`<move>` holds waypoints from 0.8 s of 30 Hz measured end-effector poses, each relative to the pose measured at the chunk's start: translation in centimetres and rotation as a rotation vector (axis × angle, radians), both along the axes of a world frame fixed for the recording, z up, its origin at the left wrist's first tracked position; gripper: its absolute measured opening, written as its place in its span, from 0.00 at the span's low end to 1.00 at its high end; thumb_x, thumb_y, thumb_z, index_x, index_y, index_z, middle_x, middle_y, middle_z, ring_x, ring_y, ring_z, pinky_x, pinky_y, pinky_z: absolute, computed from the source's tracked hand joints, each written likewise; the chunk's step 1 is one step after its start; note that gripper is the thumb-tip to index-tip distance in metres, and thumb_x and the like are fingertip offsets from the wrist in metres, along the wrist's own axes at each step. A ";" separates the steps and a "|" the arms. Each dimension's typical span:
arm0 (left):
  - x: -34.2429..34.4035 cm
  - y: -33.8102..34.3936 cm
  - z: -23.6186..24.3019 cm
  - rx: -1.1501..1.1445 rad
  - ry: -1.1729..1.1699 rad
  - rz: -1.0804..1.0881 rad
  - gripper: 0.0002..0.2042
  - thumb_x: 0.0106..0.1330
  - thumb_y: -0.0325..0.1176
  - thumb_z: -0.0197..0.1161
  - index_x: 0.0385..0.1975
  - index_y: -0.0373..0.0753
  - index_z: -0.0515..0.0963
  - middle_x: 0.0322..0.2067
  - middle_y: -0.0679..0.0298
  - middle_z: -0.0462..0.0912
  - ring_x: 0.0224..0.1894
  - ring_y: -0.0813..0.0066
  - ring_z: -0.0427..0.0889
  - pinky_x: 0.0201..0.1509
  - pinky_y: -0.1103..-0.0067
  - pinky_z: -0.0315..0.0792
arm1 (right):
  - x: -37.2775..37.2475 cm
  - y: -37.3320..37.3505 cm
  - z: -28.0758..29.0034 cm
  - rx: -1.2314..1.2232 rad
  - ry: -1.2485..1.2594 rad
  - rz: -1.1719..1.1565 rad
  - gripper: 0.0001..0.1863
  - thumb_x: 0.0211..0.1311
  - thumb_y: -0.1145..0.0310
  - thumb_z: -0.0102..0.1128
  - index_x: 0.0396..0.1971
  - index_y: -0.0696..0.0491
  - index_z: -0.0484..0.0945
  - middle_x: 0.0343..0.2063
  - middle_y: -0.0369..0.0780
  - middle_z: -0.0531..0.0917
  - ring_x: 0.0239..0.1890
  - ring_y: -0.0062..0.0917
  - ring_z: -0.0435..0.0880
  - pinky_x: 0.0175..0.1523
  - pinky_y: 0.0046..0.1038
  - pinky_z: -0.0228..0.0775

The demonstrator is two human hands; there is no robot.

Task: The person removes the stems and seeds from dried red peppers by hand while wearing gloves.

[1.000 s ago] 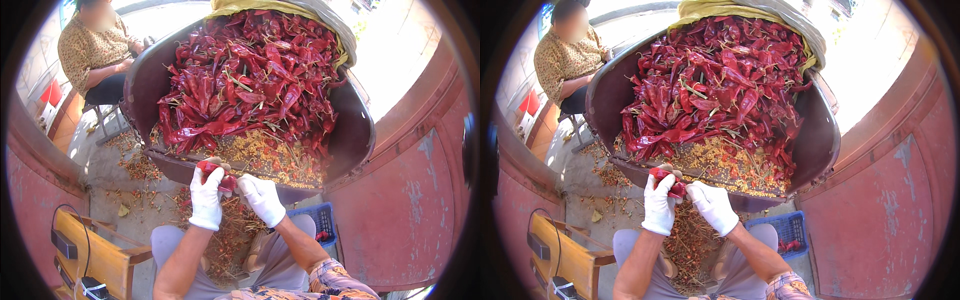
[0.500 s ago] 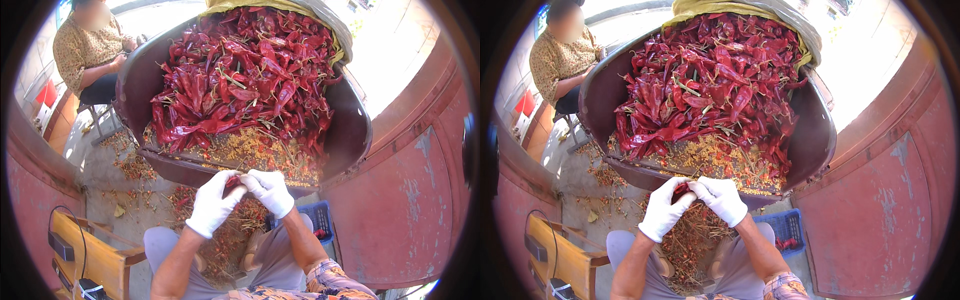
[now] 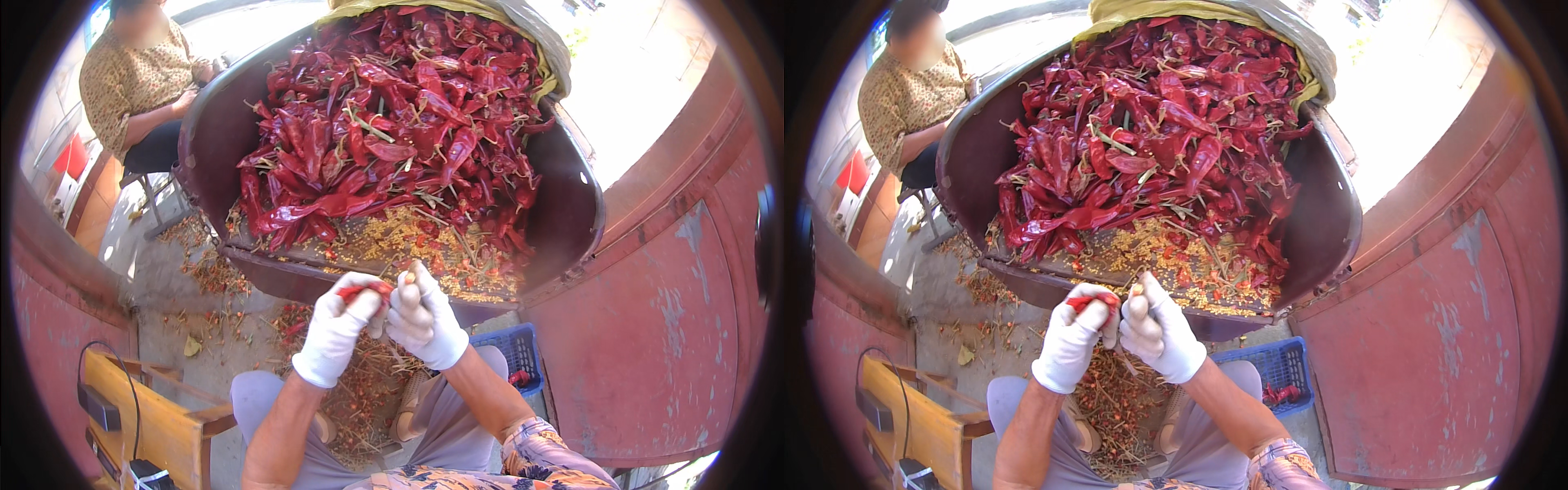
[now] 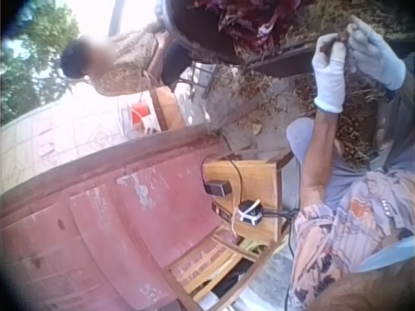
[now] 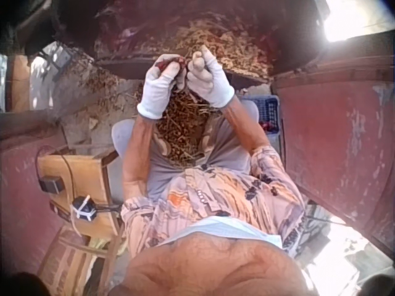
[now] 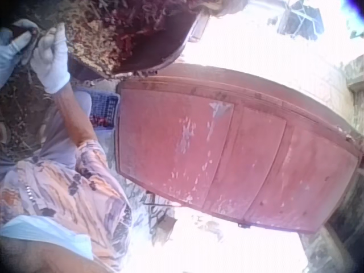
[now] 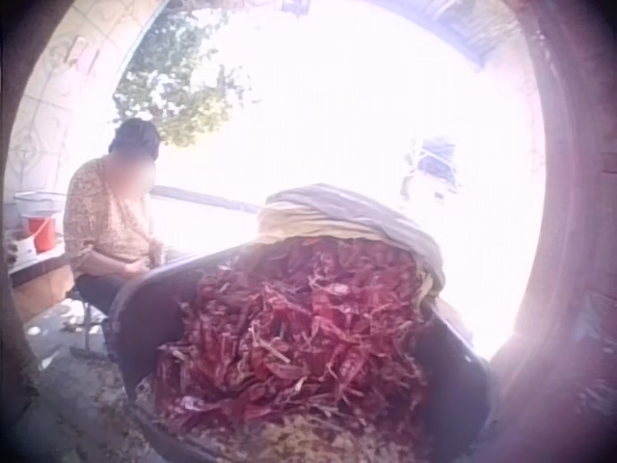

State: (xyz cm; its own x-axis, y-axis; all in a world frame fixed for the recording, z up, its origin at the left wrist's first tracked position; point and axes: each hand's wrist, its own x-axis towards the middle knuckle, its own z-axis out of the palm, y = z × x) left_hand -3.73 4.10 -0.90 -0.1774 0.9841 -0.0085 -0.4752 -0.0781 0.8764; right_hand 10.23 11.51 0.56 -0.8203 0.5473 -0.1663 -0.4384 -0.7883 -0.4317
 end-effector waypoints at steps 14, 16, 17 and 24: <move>0.2 0.2 -0.6 -0.178 -0.045 0.154 0.10 0.58 0.25 0.66 0.34 0.41 0.71 0.24 0.69 0.74 0.24 0.79 0.76 0.31 0.80 0.72 | 9.9 5.3 1.4 1.683 -1.493 -0.761 0.11 0.65 0.64 0.55 0.43 0.53 0.77 0.41 0.45 0.79 0.43 0.40 0.80 0.48 0.34 0.73; 0.9 0.3 -0.3 -0.160 -0.019 0.162 0.06 0.62 0.28 0.63 0.34 0.40 0.72 0.24 0.69 0.76 0.25 0.80 0.76 0.34 0.79 0.74 | 11.4 7.8 1.0 1.843 -1.641 -0.819 0.17 0.65 0.65 0.52 0.52 0.53 0.71 0.44 0.48 0.77 0.44 0.44 0.79 0.49 0.38 0.73; 1.2 0.6 -0.6 -0.139 -0.013 0.157 0.06 0.64 0.30 0.62 0.35 0.40 0.72 0.23 0.68 0.76 0.26 0.80 0.76 0.35 0.79 0.74 | 11.1 8.6 0.9 1.842 -1.698 -0.820 0.19 0.65 0.65 0.52 0.54 0.53 0.69 0.45 0.49 0.77 0.44 0.45 0.79 0.49 0.39 0.73; 1.8 1.3 -1.8 -0.139 -0.100 0.096 0.07 0.67 0.32 0.59 0.39 0.38 0.76 0.25 0.67 0.79 0.27 0.78 0.78 0.35 0.77 0.77 | 9.1 12.1 0.3 1.605 -1.943 -0.560 0.17 0.63 0.65 0.55 0.53 0.47 0.74 0.38 0.46 0.80 0.39 0.40 0.82 0.44 0.39 0.74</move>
State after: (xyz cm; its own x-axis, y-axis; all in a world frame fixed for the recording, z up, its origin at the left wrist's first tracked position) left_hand -1.93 5.40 -2.66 -0.2616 0.9509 -0.1655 -0.5570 -0.0087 0.8304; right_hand 19.30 23.62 0.88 -0.1930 0.9172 0.3485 0.9290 0.2852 -0.2360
